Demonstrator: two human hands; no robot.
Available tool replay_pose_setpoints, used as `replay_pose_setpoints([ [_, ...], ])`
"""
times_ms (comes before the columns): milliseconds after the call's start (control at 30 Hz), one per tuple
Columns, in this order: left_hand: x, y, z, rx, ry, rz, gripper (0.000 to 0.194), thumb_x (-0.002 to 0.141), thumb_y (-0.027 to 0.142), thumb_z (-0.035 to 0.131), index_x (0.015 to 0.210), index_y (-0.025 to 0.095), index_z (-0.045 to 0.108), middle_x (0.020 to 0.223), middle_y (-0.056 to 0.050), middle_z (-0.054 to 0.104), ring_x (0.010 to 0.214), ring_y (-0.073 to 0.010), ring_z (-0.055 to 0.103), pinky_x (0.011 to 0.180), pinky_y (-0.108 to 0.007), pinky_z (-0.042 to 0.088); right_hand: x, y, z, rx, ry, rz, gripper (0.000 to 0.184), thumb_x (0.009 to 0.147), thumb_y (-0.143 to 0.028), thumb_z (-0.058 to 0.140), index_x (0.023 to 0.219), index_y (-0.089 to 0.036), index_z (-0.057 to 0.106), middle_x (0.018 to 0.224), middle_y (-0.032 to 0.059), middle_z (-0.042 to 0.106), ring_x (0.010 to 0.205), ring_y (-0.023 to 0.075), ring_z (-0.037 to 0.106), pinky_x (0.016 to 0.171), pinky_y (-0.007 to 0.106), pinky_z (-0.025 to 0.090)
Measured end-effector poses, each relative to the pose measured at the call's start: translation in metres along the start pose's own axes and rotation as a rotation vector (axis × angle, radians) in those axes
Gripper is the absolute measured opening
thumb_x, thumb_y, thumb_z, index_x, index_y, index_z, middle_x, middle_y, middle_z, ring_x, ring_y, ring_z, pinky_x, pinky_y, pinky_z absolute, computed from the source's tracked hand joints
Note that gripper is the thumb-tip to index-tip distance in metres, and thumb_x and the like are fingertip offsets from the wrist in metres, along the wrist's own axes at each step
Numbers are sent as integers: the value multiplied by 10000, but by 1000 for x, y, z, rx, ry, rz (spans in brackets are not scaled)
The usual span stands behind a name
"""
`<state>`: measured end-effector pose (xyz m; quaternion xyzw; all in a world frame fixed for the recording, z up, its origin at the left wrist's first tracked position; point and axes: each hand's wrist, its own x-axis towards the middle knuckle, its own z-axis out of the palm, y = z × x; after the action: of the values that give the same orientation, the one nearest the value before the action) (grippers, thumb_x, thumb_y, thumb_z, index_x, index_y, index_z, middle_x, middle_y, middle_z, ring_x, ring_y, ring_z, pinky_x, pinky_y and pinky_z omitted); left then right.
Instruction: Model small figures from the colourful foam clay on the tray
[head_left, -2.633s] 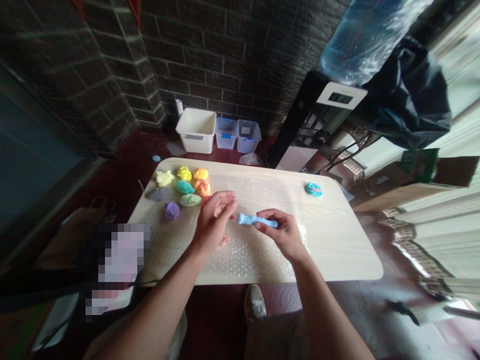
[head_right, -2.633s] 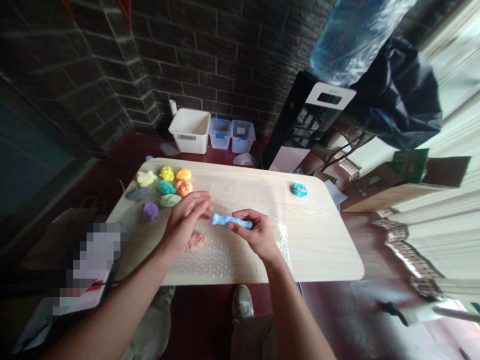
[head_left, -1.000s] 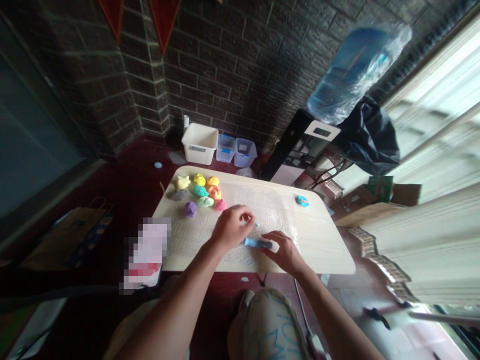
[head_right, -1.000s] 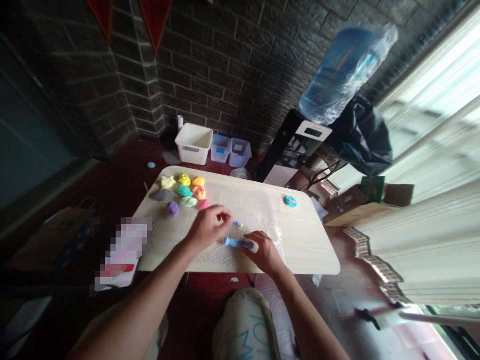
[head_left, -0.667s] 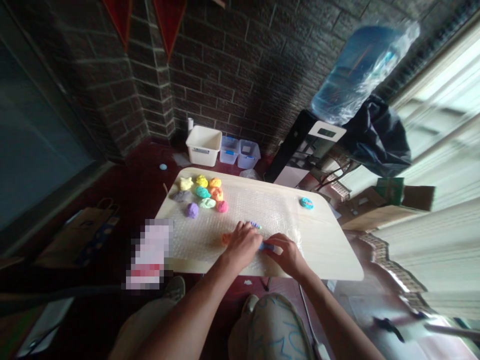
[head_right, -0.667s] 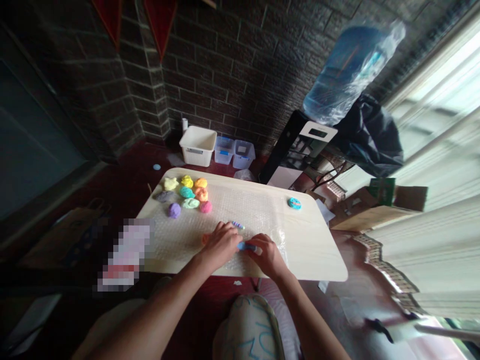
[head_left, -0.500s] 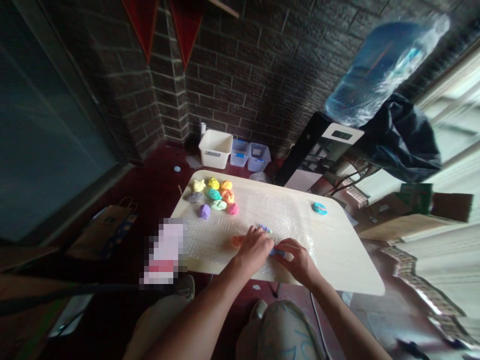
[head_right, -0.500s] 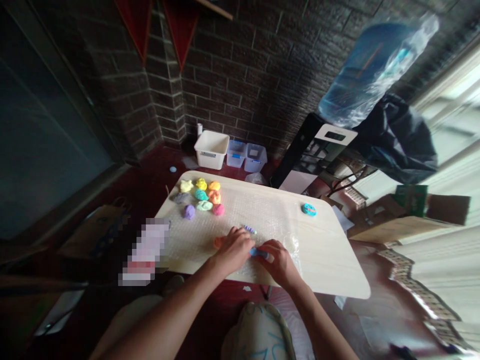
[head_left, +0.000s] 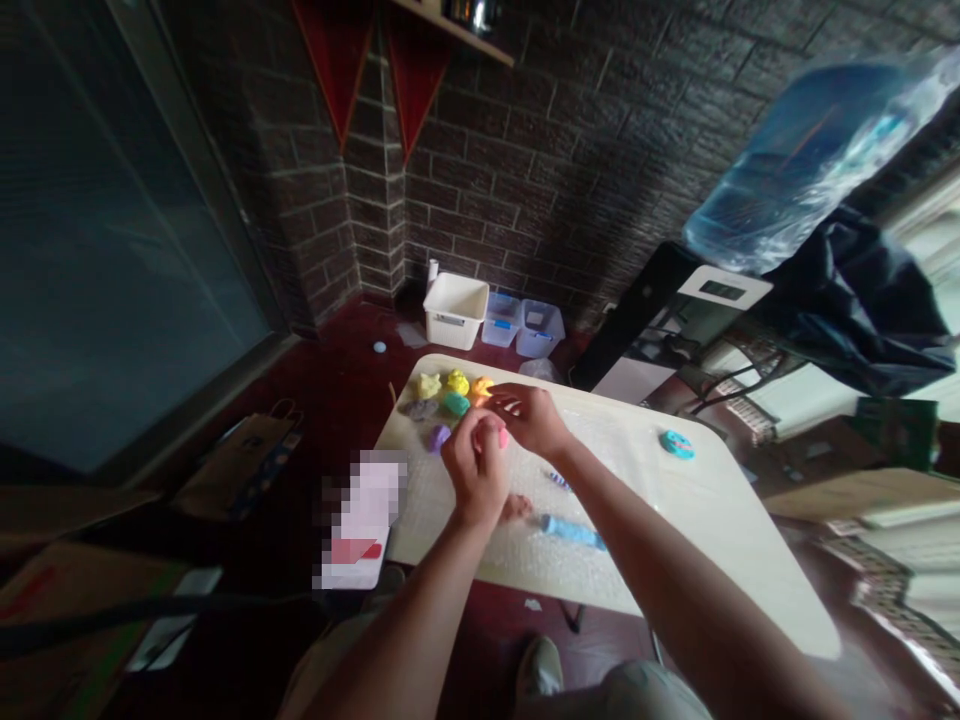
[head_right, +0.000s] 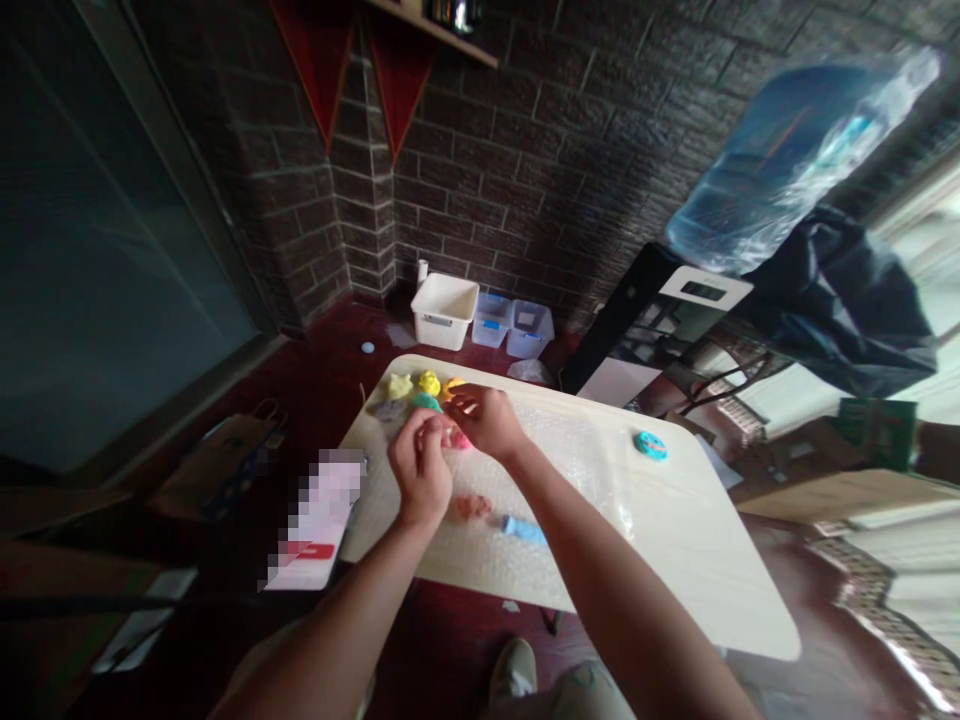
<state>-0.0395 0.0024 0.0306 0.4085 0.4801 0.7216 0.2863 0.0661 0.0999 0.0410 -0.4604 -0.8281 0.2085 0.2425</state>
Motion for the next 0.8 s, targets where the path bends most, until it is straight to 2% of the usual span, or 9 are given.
replay_pose_setpoints([
  [67, -7, 7, -4, 48, -64, 95, 232, 985, 275, 522, 772, 248, 609, 690, -15, 639, 635, -201, 584, 633, -322, 444, 41, -13, 28, -48, -106, -41, 244, 903, -319, 835, 1109, -188, 819, 1048, 95, 851, 942, 251, 796, 833, 315, 601],
  [167, -17, 13, -4, 86, -159, 242, 230, 994, 262, 523, 785, 255, 618, 695, -30, 661, 629, -210, 618, 612, -337, 431, 75, -23, 62, -131, -202, -82, 347, 769, -336, 952, 1057, -184, 832, 1055, 118, 843, 1077, 310, 756, 967, 372, 551],
  [267, -21, 12, -1, 80, -228, 277, 234, 1003, 256, 511, 794, 262, 615, 695, -39, 654, 630, -218, 619, 610, -351, 430, 85, -22, 82, -179, -257, -85, 338, 764, -344, 948, 1040, -186, 833, 1021, 108, 839, 1079, 318, 743, 996, 383, 519],
  [400, -17, 9, -1, 74, -242, 274, 241, 1008, 261, 509, 793, 264, 618, 694, -41, 650, 629, -221, 617, 623, -356, 438, 88, -20, 89, -150, -274, -68, 322, 765, -309, 944, 1034, -176, 829, 979, 85, 832, 1027, 284, 744, 934, 325, 503],
  [533, -15, 10, -3, 80, -238, 249, 241, 1009, 256, 496, 796, 261, 609, 677, -34, 649, 617, -214, 617, 623, -351, 445, 90, -25, 79, 6, -242, -49, 223, 878, -338, 827, 963, -131, 824, 890, 30, 800, 923, 188, 732, 828, 250, 461],
  [633, -14, 11, -2, 83, -224, 216, 247, 1013, 272, 493, 798, 258, 615, 680, -33, 657, 606, -204, 612, 611, -343, 444, 79, -24, 56, 203, -169, -13, 197, 851, -351, 828, 907, -163, 808, 833, 14, 782, 769, 151, 676, 711, 243, 460],
  [700, -13, 9, 1, 59, -191, 195, 264, 1018, 292, 490, 791, 253, 619, 696, -35, 663, 621, -201, 611, 620, -337, 449, 58, -18, 35, 346, -81, 35, 286, 900, -453, 755, 879, -169, 780, 799, 18, 750, 708, 147, 637, 643, 251, 452],
  [800, -11, 3, 8, -50, -125, 74, 290, 1031, 354, 491, 781, 249, 595, 687, -21, 622, 655, -201, 596, 637, -326, 455, 1, -4, 0, 534, 90, 145, 500, 998, -628, 540, 821, -185, 688, 671, 7, 632, 574, 140, 538, 539, 267, 414],
])
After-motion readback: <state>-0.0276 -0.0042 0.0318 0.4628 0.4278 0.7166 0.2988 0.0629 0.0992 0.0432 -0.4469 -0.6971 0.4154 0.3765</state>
